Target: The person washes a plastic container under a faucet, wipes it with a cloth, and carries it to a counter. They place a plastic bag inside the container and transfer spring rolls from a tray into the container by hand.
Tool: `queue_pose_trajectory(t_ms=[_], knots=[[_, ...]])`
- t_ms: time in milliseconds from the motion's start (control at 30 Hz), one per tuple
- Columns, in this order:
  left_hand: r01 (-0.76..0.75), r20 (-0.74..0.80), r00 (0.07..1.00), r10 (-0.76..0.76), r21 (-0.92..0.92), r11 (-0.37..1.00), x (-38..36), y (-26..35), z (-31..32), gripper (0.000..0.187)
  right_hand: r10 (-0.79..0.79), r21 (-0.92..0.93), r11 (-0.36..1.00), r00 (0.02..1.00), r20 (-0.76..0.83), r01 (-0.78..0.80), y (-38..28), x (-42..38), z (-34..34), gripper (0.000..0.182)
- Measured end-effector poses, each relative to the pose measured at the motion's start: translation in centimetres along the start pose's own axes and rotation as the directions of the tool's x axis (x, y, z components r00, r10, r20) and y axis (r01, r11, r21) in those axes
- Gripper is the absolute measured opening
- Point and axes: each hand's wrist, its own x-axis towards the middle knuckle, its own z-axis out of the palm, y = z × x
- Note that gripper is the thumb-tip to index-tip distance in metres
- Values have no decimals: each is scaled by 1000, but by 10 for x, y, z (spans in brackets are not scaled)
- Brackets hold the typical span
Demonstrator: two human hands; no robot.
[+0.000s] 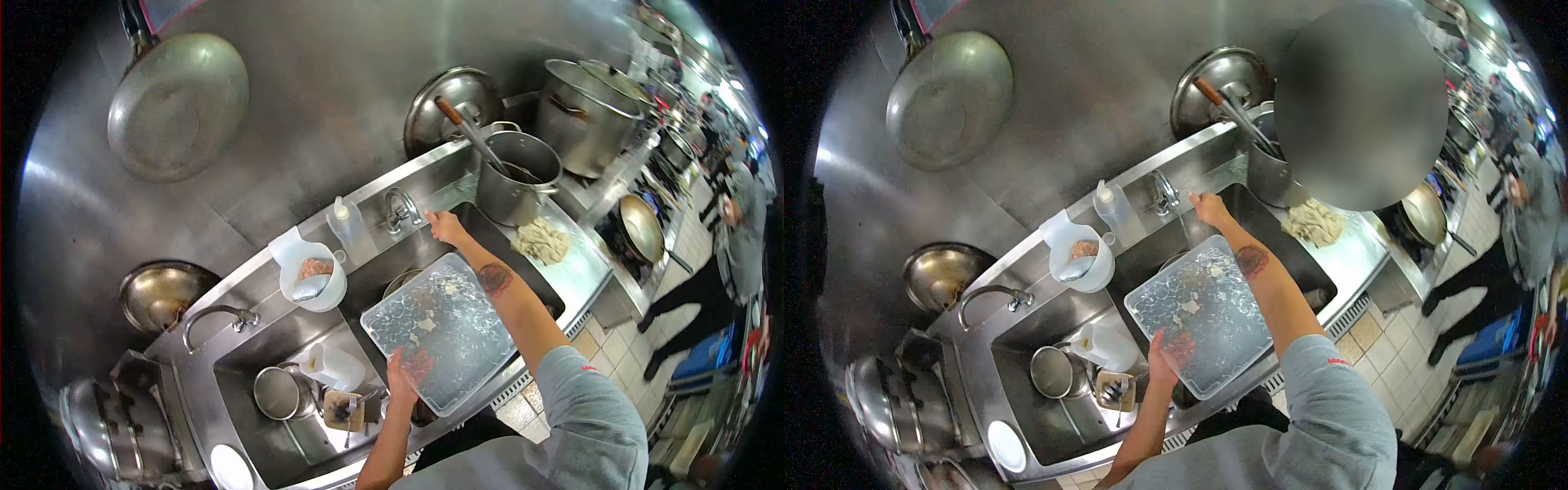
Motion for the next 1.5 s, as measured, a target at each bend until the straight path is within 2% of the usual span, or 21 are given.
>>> queue_pose_trajectory(t_ms=[67,100,200,233,267,333,433,567,667,767,867,933,1000,1067,1200,1267,1367,1400,1433,1467,1500], knots=[[6,0,1000,-6,-68,998,-12,-14,0,66,-10,-72,997,997,73,15,-6,40,13,59],[9,29,1000,-6,-107,994,43,-6,4,65,-50,-130,990,995,86,61,1,79,24,57],[23,74,997,-9,-194,981,63,-21,9,62,-431,-416,787,888,158,456,13,115,44,49],[32,82,997,-15,-205,978,68,-20,9,62,-395,-354,820,892,217,450,3,113,39,44],[43,89,996,-24,-216,975,71,-21,7,63,-358,-294,853,892,276,433,-10,109,33,40],[50,110,994,-22,-263,963,79,-23,2,66,109,44,989,893,437,-142,-28,106,29,38],[43,158,987,6,-305,951,101,-24,20,69,-118,465,868,837,534,-174,-4,111,21,43],[59,192,981,4,-323,945,118,-28,30,70,-452,403,870,790,415,286,34,128,25,50],[57,184,983,-1,-298,953,126,-22,38,72,-501,164,865,813,297,473,20,119,13,55],[92,161,986,-44,-306,947,127,-20,37,71,-727,-182,664,683,68,725,-3,100,-9,50],[108,106,991,-80,-300,948,132,-28,27,66,-602,-213,768,794,84,605,-21,59,-15,41],[113,48,993,-103,-290,950,137,-32,24,63,-309,-41,930,837,451,366,-38,22,-11,31],[125,-32,990,-140,-289,949,139,-34,22,60,-227,418,872,546,807,-254,-16,-6,1,28],[113,-83,986,-144,-295,949,140,-38,11,57,-227,350,788,290,930,-507,-5,-25,14,24],[97,-197,968,-157,-284,954,133,-34,8,50,-75,248,739,288,955,-627,6,-58,23,28],[114,-138,978,-158,-286,952,145,-38,-6,47,-53,196,766,244,968,-612,-11,-75,25,24],[-20,-245,969,-41,-241,970,140,-34,3,43,-204,309,882,304,931,-356,-53,-77,58,18],[-85,-309,951,16,-212,974,134,-31,10,41,-290,447,868,509,811,-218,-99,-89,60,15],[-82,-360,933,28,-134,988,127,-27,14,41,-407,433,892,648,644,130,-133,-87,70,13],[-73,-410,911,44,-55,996,118,-25,16,42,-597,488,777,714,367,399,-158,-84,90,13],[-61,-439,897,46,-19,998,114,-24,11,43,-650,453,747,681,339,487,-189,-79,97,15]])
